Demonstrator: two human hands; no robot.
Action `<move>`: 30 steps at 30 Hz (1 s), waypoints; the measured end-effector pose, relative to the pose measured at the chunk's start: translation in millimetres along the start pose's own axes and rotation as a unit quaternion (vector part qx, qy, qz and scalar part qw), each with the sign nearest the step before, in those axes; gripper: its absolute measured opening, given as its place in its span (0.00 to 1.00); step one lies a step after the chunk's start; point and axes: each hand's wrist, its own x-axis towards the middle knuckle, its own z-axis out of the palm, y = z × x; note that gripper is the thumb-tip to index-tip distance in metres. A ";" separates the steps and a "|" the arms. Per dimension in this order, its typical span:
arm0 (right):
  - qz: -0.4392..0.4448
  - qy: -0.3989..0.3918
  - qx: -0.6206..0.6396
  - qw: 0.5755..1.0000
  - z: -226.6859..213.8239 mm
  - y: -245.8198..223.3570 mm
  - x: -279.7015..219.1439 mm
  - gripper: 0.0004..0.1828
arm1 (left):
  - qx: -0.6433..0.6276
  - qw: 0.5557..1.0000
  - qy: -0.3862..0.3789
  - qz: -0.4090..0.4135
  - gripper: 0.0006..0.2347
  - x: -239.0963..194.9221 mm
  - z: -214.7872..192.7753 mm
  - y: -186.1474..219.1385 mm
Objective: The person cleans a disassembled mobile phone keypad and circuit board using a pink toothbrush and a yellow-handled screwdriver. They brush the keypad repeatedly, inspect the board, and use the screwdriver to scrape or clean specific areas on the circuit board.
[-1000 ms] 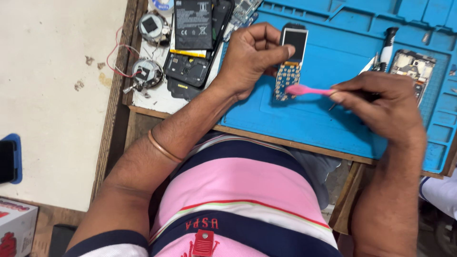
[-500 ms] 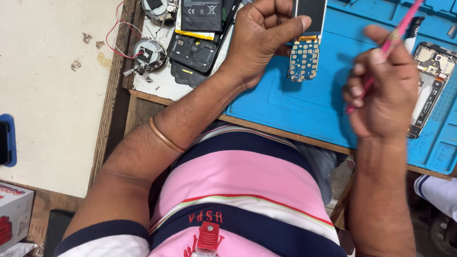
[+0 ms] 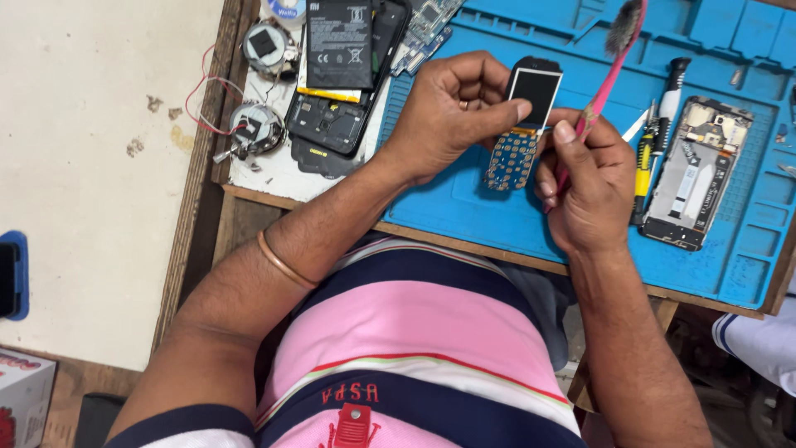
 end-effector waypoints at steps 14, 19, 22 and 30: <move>0.001 0.007 -0.023 1.000 0.2 -3.1 0.7 0.08 | 0.015 0.999 -0.025 -0.018 0.08 -0.7 6.0 5.7; -0.003 0.017 -0.027 0.999 -6.9 1.6 1.4 0.07 | 0.048 0.998 -0.031 -0.030 0.09 -2.1 4.6 3.6; -0.009 0.013 -0.021 1.000 -10.5 3.0 1.7 0.06 | 0.058 0.997 -0.035 -0.033 0.10 -1.5 4.9 3.4; 0.029 0.049 0.013 0.998 -12.5 10.1 4.0 0.05 | 0.057 0.996 0.006 -0.061 0.20 -0.4 15.1 7.8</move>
